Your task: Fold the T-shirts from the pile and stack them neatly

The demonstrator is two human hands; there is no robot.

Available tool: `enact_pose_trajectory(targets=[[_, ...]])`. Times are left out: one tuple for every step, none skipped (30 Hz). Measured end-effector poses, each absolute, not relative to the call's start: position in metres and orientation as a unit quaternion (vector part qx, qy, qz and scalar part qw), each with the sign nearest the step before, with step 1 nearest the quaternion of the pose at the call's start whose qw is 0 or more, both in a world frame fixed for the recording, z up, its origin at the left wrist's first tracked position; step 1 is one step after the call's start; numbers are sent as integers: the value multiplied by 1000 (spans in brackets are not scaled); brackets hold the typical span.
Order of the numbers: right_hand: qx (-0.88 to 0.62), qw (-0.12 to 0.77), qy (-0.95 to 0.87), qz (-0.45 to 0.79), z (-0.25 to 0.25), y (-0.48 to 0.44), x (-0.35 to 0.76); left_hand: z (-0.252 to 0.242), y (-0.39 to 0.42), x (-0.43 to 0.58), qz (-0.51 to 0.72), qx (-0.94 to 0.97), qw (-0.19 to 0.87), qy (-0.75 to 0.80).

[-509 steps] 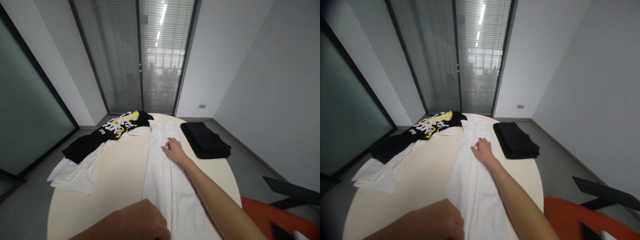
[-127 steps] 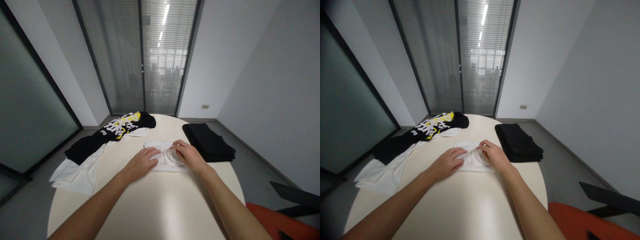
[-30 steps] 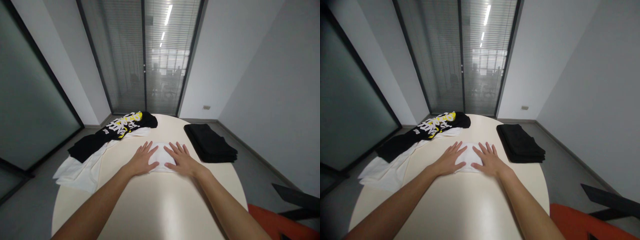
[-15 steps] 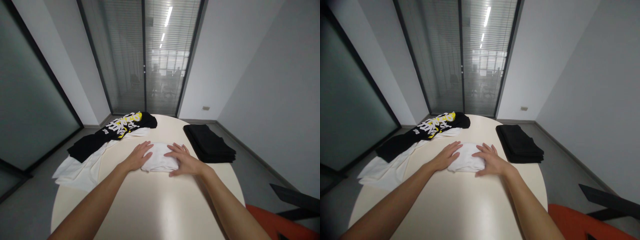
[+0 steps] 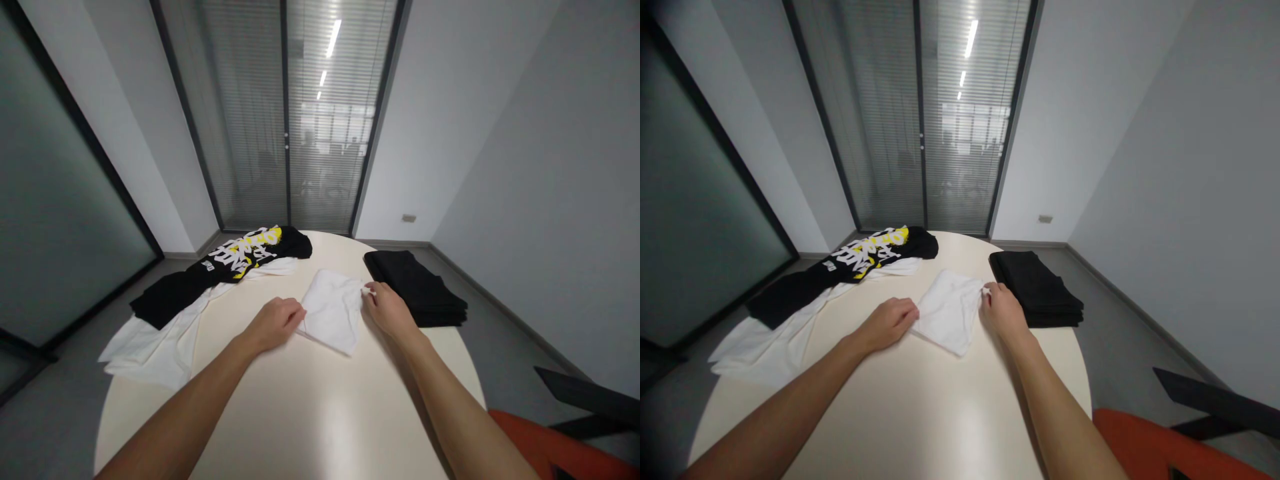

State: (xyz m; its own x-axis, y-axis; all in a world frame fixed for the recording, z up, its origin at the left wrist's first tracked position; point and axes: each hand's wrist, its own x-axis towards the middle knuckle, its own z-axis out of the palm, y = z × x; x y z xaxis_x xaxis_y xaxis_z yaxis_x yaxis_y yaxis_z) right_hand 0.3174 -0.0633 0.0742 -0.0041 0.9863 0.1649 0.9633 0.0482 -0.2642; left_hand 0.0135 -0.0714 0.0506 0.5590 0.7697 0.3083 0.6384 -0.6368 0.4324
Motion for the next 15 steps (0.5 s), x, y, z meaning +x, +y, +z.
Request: enact_pose_trajectory(targets=[[-731, 133, -668, 53, 76, -64, 313, 51, -75, 16, 238, 875, 155, 392], [-760, 111, -636, 73, 77, -66, 308, 51, -78, 19, 236, 879, 173, 377], [-776, 94, -616, 95, 77, -67, 303, 51, -81, 21, 232, 883, 189, 362], [-781, 84, -608, 116, 76, -68, 299, 50, -83, 23, 230, 887, 198, 349], [-779, 82, -607, 133, 75, -68, 295, 49, -83, 25, 234, 889, 198, 340], [-776, 84, -608, 142, 73, -67, 292, 47, -84, 26, 245, 890, 190, 335], [-773, 86, -611, 146, 71, -67, 290, 46, -83, 26, 263, 888, 177, 332], [-771, 87, -614, 147, 69, -65, 289, 44, -82, 26, 280, 887, 163, 328], [-769, 87, -616, 147, 67, -64, 288, 42, -81, 25, 290, 888, 151, 323], [-766, 87, -619, 150, 65, -62, 288, 40, -80, 24, 288, 892, 144, 318], [-763, 89, -621, 155, 63, -60, 289, 37, -80, 23, 272, 898, 145, 314], [-761, 91, -623, 158, 62, -58, 290, 35, -79, 22, 244, 905, 151, 313], [-758, 94, -625, 158, 60, -56, 291, 32, -80, 21, 212, 911, 161, 314], [-758, 97, -627, 151, 58, -54, 292, 31, -80, 20, 183, 915, 170, 317], [-757, 103, -629, 143, 56, -53, 292, 29, -82, 20, 160, 916, 178, 322]])
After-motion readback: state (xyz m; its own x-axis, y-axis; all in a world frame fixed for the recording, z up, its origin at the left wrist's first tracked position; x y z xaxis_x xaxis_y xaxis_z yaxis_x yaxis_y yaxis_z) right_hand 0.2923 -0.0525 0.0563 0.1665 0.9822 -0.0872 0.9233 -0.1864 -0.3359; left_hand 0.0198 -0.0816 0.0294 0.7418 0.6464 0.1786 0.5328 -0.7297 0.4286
